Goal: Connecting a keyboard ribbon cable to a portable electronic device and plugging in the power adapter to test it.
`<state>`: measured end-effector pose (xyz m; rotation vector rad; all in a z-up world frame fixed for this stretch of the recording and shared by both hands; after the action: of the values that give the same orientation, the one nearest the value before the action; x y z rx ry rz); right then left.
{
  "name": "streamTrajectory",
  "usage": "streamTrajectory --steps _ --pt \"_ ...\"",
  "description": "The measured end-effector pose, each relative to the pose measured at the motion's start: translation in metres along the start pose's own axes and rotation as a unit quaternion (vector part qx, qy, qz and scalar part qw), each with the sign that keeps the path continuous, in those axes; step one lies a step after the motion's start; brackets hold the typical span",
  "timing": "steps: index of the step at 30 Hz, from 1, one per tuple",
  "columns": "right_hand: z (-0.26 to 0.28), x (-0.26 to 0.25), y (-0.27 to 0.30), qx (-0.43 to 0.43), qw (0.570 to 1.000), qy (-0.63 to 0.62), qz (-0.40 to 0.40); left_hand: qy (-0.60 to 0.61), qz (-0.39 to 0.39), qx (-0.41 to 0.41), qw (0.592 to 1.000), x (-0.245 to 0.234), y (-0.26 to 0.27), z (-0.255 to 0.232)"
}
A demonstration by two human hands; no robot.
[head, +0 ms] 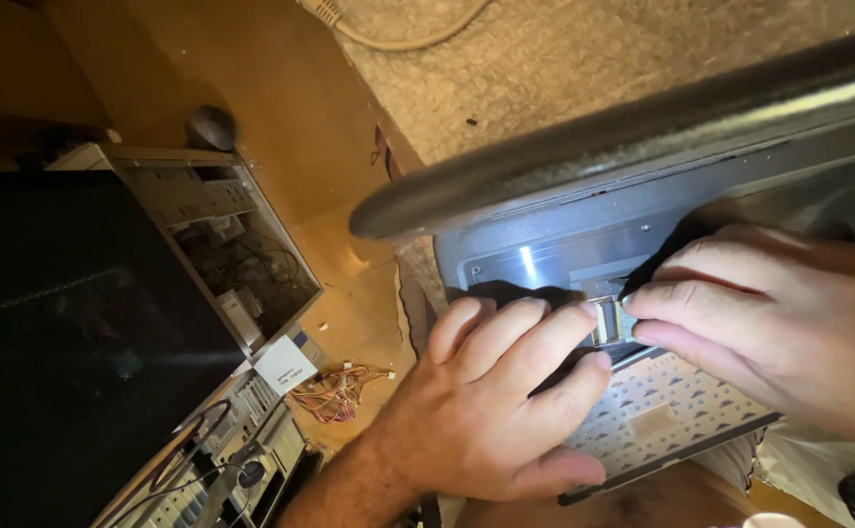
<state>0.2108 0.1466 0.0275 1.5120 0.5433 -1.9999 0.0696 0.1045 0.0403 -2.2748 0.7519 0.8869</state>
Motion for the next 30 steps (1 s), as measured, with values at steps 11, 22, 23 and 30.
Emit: streamTrajectory --steps 11,22,23,30 --pt "0.0 0.01 0.006 -0.006 1.0 -0.016 0.025 0.01 -0.035 -0.023 0.999 -0.002 0.013 0.007" --pt "-0.016 0.016 0.018 0.034 0.997 0.03 0.064 -0.018 -0.027 -0.029 0.999 -0.001 -0.002 -0.001" --pt "-0.013 0.02 0.019 0.004 0.995 0.038 0.087 -0.019 -0.019 -0.03 0.999 0.002 -0.001 -0.002" --pt "-0.009 0.032 0.016 -0.1 0.976 0.105 0.163 -0.081 -0.011 -0.018 0.996 0.005 0.0 -0.013"
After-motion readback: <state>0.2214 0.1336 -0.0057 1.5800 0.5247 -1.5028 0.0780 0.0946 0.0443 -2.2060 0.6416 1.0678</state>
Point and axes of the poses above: each hand's wrist, its own y-axis away from the middle knuckle, its own x-axis out of the palm, z = x × y, the point moved 9 cm from there along -y, towards the middle knuckle, and after that the axes turned 6 degrees about y, right-handed, at the moved point
